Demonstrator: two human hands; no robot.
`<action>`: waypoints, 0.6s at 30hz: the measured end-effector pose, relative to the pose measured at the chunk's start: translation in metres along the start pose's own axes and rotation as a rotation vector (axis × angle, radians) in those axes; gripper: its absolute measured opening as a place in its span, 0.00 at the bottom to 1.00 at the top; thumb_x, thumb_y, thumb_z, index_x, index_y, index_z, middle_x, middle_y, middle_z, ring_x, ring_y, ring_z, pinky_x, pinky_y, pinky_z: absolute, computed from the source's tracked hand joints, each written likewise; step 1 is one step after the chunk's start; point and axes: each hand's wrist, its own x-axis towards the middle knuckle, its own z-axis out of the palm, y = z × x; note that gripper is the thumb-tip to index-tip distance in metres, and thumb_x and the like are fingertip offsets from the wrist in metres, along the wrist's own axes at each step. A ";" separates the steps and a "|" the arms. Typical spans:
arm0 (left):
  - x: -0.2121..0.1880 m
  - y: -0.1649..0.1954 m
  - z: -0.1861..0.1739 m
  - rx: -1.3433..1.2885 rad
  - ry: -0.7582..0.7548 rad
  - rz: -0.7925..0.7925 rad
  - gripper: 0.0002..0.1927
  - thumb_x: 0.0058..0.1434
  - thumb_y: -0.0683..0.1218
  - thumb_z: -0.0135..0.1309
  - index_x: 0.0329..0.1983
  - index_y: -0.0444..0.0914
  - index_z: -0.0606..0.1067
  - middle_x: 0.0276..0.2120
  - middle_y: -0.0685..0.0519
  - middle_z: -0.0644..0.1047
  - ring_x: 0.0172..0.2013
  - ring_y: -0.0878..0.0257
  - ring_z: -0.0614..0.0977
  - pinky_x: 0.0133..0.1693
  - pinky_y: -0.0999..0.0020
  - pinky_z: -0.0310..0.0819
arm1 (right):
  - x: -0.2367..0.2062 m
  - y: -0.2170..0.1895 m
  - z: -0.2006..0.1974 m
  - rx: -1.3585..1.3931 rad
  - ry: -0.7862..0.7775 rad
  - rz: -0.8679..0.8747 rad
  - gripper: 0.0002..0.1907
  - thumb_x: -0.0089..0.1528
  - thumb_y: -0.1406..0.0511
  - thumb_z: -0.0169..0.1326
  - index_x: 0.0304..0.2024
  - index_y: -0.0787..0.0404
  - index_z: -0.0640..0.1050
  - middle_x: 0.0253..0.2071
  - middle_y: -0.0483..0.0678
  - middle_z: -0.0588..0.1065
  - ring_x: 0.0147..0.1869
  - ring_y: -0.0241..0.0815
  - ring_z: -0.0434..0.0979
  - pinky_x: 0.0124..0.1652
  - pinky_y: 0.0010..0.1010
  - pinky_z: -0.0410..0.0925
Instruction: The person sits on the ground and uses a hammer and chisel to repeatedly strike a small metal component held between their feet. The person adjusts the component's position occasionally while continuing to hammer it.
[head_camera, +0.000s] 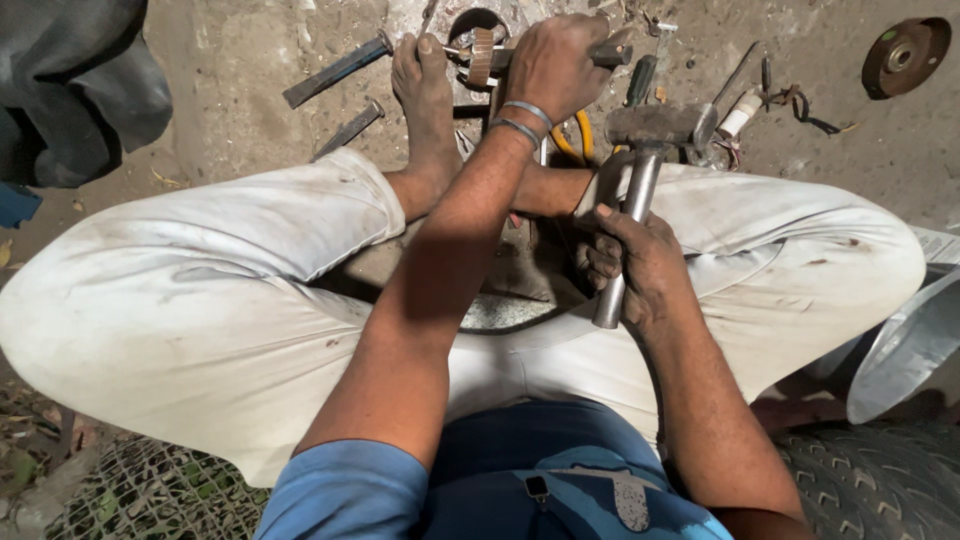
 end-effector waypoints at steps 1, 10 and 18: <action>0.001 0.000 0.000 0.006 -0.009 -0.011 0.10 0.49 0.42 0.68 0.35 0.41 0.83 0.31 0.49 0.83 0.34 0.58 0.86 0.43 0.59 0.80 | 0.003 0.003 -0.004 -0.003 0.013 0.001 0.11 0.64 0.65 0.57 0.36 0.59 0.68 0.18 0.39 0.62 0.16 0.31 0.59 0.16 0.25 0.57; 0.006 0.000 -0.008 -0.072 0.125 0.020 0.16 0.45 0.43 0.68 0.39 0.43 0.83 0.35 0.49 0.84 0.36 0.55 0.86 0.42 0.59 0.80 | -0.001 0.000 -0.012 -0.118 0.093 -0.159 0.12 0.64 0.65 0.57 0.33 0.60 0.67 0.18 0.41 0.63 0.16 0.32 0.60 0.16 0.27 0.58; 0.005 0.009 -0.014 -0.098 0.165 -0.013 0.11 0.47 0.40 0.65 0.35 0.41 0.81 0.35 0.49 0.83 0.35 0.53 0.86 0.42 0.59 0.81 | -0.092 -0.108 -0.051 -0.402 0.260 -0.642 0.14 0.65 0.64 0.60 0.32 0.57 0.67 0.19 0.41 0.64 0.17 0.34 0.63 0.16 0.28 0.58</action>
